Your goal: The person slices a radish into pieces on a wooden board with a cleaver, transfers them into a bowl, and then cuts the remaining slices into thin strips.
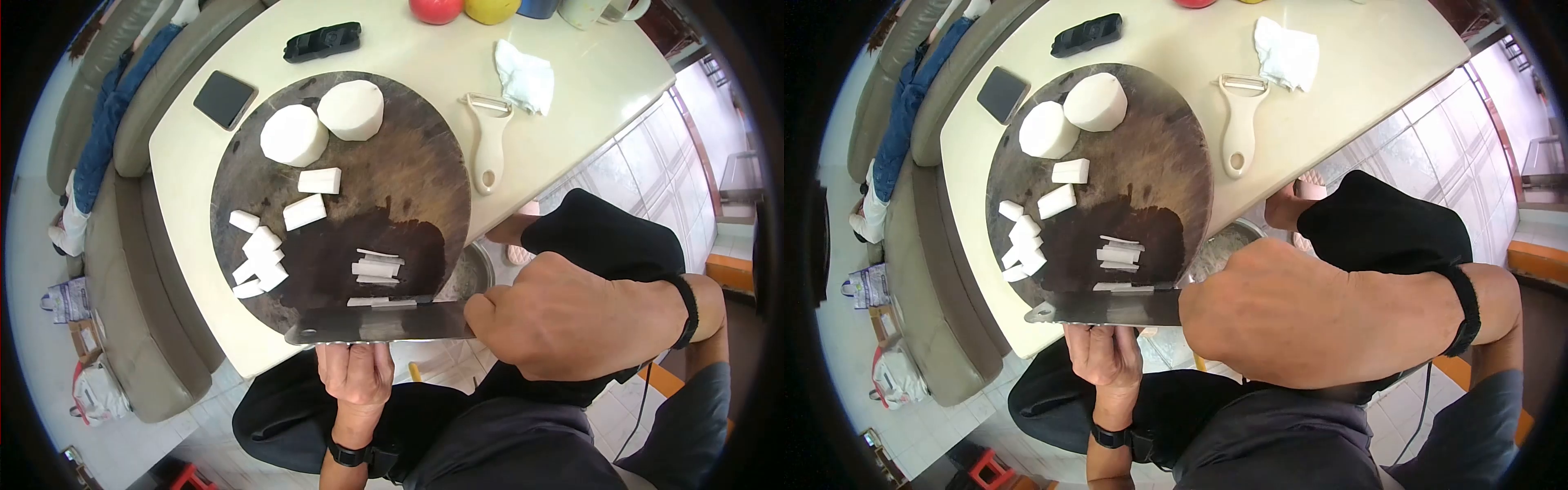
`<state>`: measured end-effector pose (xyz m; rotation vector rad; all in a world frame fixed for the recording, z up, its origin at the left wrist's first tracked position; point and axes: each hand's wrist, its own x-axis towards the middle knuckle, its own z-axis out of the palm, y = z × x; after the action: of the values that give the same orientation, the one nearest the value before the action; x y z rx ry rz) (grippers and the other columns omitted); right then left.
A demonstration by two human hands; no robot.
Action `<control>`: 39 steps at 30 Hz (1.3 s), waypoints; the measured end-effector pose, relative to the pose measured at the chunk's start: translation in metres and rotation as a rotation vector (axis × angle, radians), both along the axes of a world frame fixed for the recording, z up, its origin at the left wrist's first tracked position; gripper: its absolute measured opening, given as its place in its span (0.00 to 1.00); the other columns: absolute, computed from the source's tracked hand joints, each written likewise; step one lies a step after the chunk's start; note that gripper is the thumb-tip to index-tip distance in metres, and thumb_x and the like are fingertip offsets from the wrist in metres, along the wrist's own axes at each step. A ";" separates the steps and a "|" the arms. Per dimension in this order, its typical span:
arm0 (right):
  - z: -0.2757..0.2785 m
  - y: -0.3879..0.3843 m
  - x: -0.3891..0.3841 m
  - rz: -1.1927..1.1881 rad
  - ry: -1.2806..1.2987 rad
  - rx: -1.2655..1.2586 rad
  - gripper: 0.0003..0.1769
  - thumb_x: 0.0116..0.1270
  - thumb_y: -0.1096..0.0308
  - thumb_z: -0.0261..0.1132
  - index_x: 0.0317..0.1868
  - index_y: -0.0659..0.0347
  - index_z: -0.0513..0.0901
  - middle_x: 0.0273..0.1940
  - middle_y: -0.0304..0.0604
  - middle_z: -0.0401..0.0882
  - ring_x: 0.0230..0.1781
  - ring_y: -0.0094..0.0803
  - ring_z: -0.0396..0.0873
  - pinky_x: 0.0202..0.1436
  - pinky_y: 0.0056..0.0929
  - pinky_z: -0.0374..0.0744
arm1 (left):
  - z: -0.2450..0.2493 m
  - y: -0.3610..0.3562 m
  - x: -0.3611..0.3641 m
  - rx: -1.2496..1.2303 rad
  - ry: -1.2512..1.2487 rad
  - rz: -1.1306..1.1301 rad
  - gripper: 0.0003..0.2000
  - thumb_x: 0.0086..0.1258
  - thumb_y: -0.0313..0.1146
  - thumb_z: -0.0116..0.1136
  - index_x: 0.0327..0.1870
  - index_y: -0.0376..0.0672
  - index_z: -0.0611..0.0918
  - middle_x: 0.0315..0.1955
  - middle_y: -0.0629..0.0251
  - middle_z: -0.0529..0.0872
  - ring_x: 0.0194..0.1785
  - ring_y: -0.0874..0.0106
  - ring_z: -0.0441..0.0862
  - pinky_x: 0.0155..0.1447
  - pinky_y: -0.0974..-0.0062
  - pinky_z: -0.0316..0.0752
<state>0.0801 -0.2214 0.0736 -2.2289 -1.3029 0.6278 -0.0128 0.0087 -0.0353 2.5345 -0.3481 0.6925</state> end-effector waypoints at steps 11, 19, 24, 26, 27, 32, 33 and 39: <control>-0.017 0.027 0.007 0.046 -0.014 0.176 0.08 0.49 0.76 0.65 0.28 0.73 0.76 0.22 0.52 0.77 0.21 0.46 0.82 0.22 0.36 0.76 | -0.001 -0.001 0.000 -0.025 0.000 0.003 0.11 0.53 0.15 0.65 0.38 0.30 0.85 0.41 0.50 0.84 0.42 0.49 0.82 0.50 0.57 0.78; -0.016 0.024 0.012 -0.038 0.014 0.031 0.06 0.49 0.76 0.66 0.27 0.69 0.79 0.23 0.53 0.79 0.25 0.48 0.82 0.29 0.41 0.79 | 0.007 -0.004 0.006 -0.007 -0.023 0.000 0.10 0.55 0.15 0.65 0.38 0.34 0.82 0.40 0.54 0.83 0.45 0.55 0.80 0.51 0.61 0.76; -0.012 0.014 0.013 -0.080 -0.011 -0.042 0.05 0.48 0.75 0.68 0.27 0.68 0.83 0.26 0.52 0.82 0.29 0.48 0.84 0.33 0.40 0.80 | 0.001 0.001 0.002 0.030 -0.042 -0.041 0.13 0.52 0.16 0.68 0.40 0.34 0.85 0.40 0.57 0.83 0.43 0.58 0.80 0.48 0.63 0.78; -0.013 0.010 0.012 -0.038 -0.041 0.079 0.07 0.48 0.74 0.68 0.28 0.69 0.82 0.26 0.54 0.82 0.27 0.48 0.83 0.30 0.39 0.80 | 0.000 0.001 0.001 0.071 -0.066 -0.041 0.13 0.53 0.18 0.70 0.40 0.33 0.85 0.39 0.56 0.83 0.43 0.57 0.80 0.47 0.62 0.78; -0.013 0.009 0.010 -0.038 -0.039 0.081 0.07 0.48 0.74 0.68 0.28 0.69 0.82 0.26 0.54 0.82 0.27 0.48 0.83 0.30 0.39 0.80 | 0.000 0.000 -0.001 0.073 -0.064 -0.041 0.13 0.53 0.18 0.70 0.40 0.33 0.85 0.39 0.56 0.83 0.43 0.57 0.80 0.47 0.62 0.78; -0.004 0.007 -0.005 -0.014 -0.086 0.028 0.08 0.49 0.73 0.67 0.26 0.70 0.80 0.24 0.54 0.80 0.21 0.45 0.82 0.23 0.39 0.77 | -0.007 0.005 -0.010 0.099 -0.051 -0.036 0.10 0.56 0.23 0.68 0.39 0.32 0.85 0.39 0.53 0.83 0.42 0.50 0.81 0.50 0.58 0.78; -0.004 0.006 -0.008 -0.011 -0.083 0.030 0.08 0.49 0.73 0.67 0.26 0.70 0.80 0.24 0.54 0.80 0.21 0.45 0.82 0.23 0.39 0.77 | -0.009 0.005 -0.008 0.088 -0.070 -0.048 0.10 0.57 0.23 0.64 0.40 0.33 0.85 0.41 0.50 0.84 0.44 0.48 0.82 0.53 0.56 0.78; -0.007 0.003 -0.023 -0.036 -0.114 0.014 0.07 0.50 0.73 0.65 0.24 0.70 0.78 0.20 0.51 0.76 0.21 0.44 0.81 0.20 0.36 0.76 | -0.016 0.009 -0.015 0.140 -0.057 -0.021 0.13 0.56 0.26 0.60 0.43 0.36 0.86 0.44 0.50 0.85 0.48 0.51 0.83 0.56 0.55 0.77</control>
<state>0.0574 -0.2187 0.0662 -2.3007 -1.3151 0.4836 -0.0283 0.0174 -0.0509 2.6423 -0.4572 0.7581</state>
